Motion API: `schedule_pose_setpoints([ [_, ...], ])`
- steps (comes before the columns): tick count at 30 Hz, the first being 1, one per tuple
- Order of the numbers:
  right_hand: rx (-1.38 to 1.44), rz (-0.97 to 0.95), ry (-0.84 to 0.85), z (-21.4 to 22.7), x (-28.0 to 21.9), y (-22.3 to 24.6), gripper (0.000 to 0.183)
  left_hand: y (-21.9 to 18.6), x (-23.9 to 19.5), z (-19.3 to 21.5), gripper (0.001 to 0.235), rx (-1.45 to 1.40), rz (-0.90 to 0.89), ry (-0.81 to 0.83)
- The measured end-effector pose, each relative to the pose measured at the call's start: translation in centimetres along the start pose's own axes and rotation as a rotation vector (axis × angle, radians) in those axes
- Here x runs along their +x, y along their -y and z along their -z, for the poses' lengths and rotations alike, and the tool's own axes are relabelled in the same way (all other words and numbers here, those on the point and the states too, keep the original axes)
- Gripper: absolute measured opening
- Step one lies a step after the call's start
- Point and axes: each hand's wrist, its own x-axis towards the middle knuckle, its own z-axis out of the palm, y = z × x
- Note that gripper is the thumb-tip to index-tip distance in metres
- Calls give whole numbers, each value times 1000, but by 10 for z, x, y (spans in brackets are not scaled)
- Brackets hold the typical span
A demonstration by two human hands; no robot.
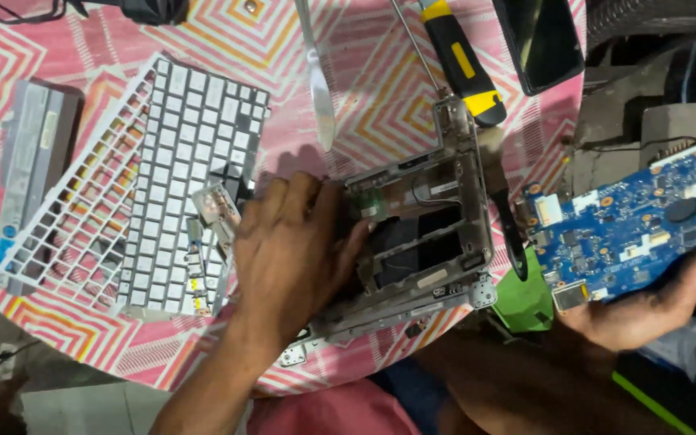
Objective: The person disassembles a laptop by removing the motherboard and other internal components from the chassis. They then reassemble the laptop by placing the motherboard back into the case and connecting cables.
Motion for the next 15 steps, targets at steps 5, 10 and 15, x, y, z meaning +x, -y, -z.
schedule_pose_setpoints([
  [5,-12,-64,94,7,-2,-6,62,19,5,16,37,-27,-77,-81],
  [10,-638,745,409,52,7,-32,70,53,9,2,28,-17,-286,-161],
  [15,-151,77,32,-2,-1,-6,52,67,8,-5,24,-68,-365,-209],
])
